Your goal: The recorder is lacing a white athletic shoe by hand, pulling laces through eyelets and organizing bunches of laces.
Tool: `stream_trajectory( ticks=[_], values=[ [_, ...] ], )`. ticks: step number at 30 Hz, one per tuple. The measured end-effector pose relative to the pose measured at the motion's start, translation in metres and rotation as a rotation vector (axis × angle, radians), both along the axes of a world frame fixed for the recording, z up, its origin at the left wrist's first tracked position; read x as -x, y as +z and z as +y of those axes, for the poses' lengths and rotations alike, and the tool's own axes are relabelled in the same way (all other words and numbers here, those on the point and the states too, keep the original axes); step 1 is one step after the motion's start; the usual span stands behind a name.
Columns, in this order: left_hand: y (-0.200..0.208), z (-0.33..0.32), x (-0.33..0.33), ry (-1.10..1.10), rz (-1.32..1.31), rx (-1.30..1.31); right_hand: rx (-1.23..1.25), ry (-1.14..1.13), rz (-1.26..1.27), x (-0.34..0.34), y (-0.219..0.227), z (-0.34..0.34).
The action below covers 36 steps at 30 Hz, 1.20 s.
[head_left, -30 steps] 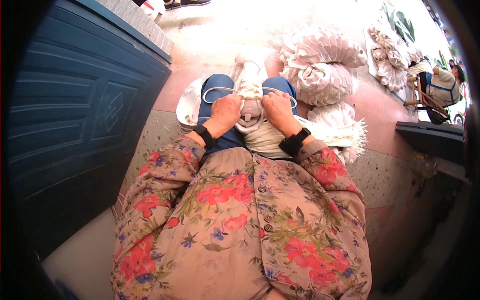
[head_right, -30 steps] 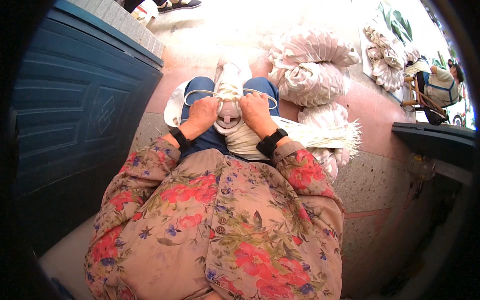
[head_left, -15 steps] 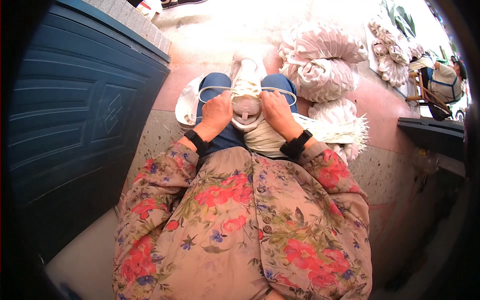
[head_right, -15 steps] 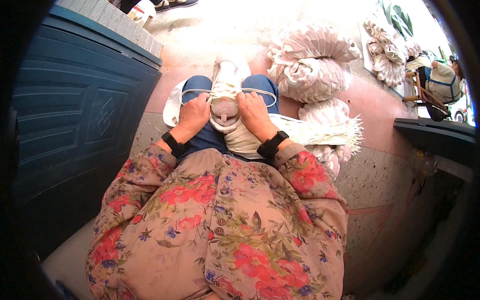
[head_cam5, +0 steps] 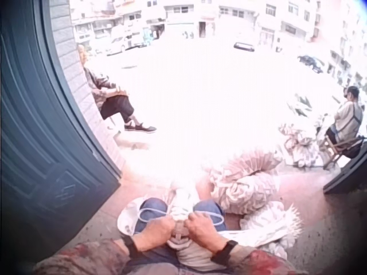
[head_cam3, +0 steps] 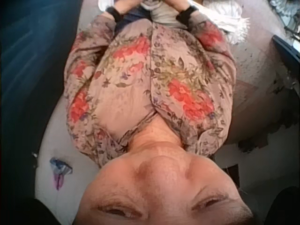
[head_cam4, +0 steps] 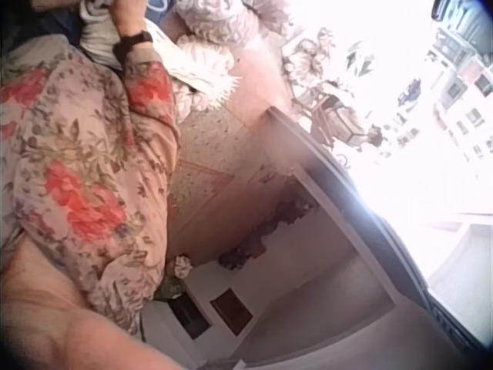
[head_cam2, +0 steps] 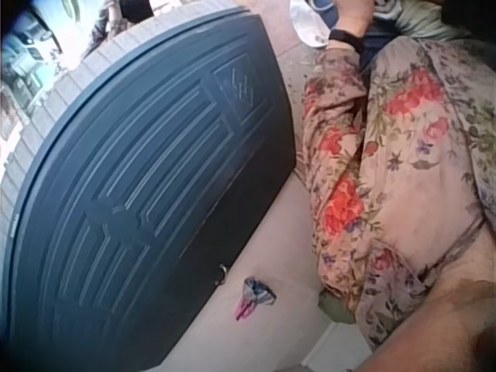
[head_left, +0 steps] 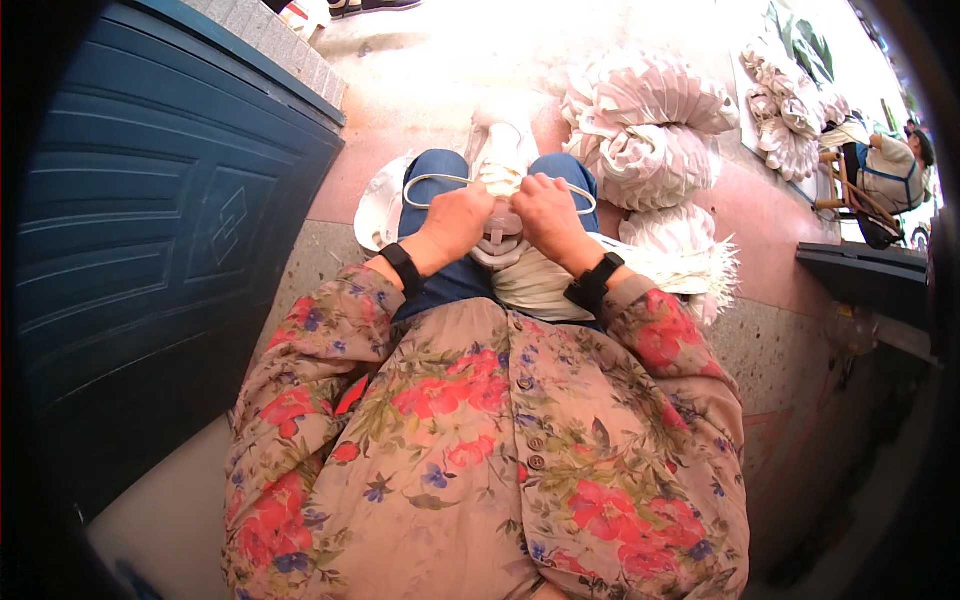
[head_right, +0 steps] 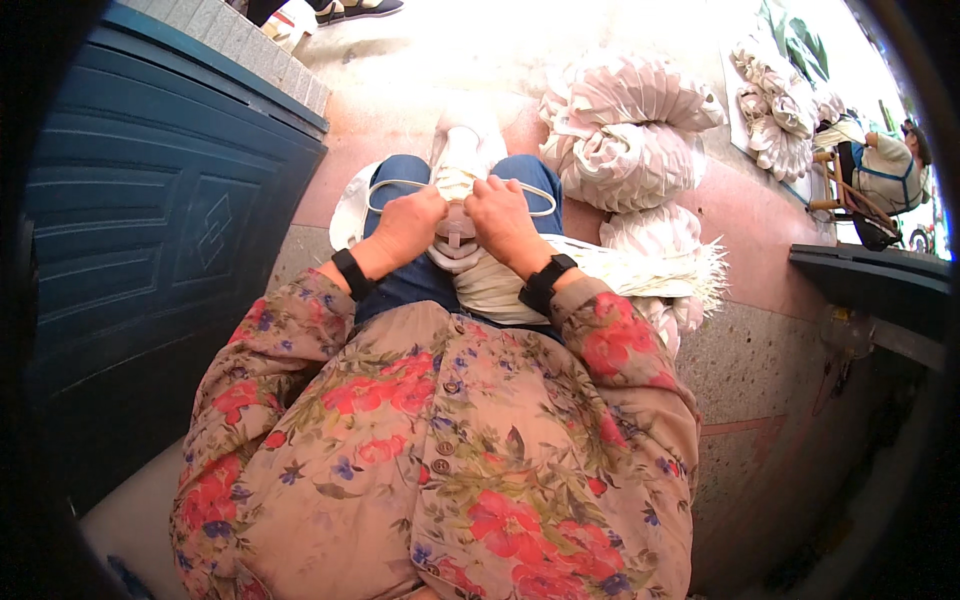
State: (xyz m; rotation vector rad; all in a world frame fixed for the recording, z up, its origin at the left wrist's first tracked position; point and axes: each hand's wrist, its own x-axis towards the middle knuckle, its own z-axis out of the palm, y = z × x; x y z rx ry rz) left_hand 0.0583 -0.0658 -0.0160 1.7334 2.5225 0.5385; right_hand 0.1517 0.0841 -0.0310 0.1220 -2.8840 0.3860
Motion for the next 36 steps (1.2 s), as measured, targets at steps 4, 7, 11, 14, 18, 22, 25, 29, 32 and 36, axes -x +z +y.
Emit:
stream_trajectory(
  ticks=[4,7,11,14,18,22,25,29,32,36],
  values=[
    [0.032,0.027,0.027,0.191,-0.577,-0.264,0.534,-0.169,0.22,0.032,0.055,0.008],
    [0.041,0.041,0.04,0.38,-0.921,-0.341,0.702,-0.232,0.148,0.045,0.048,0.012],
    [0.035,0.056,0.045,0.395,-1.039,-0.348,0.798,-0.391,0.152,0.052,0.046,0.015],
    [0.025,0.065,0.059,0.381,-1.103,-0.285,0.789,-0.412,0.119,0.057,0.042,0.021],
    [0.02,0.055,0.082,0.393,-1.219,-0.153,0.849,-0.454,-0.021,0.042,0.05,0.029],
    [-0.043,-0.043,0.156,0.746,-0.804,-0.283,0.657,-0.321,-0.328,0.014,0.06,0.04],
    [-0.102,-0.128,0.169,0.915,-0.419,0.13,0.422,-0.158,-0.436,-0.022,0.069,0.036],
    [-0.161,-0.208,0.139,0.897,-0.794,0.307,0.314,-0.116,-0.344,-0.034,0.086,0.015],
    [-0.134,-0.177,0.121,0.919,-0.796,0.265,0.124,0.01,-0.339,-0.037,0.084,0.012],
    [-0.115,-0.175,0.129,0.926,-0.548,0.356,-0.007,0.157,-0.35,-0.029,0.083,0.009]
  ],
)
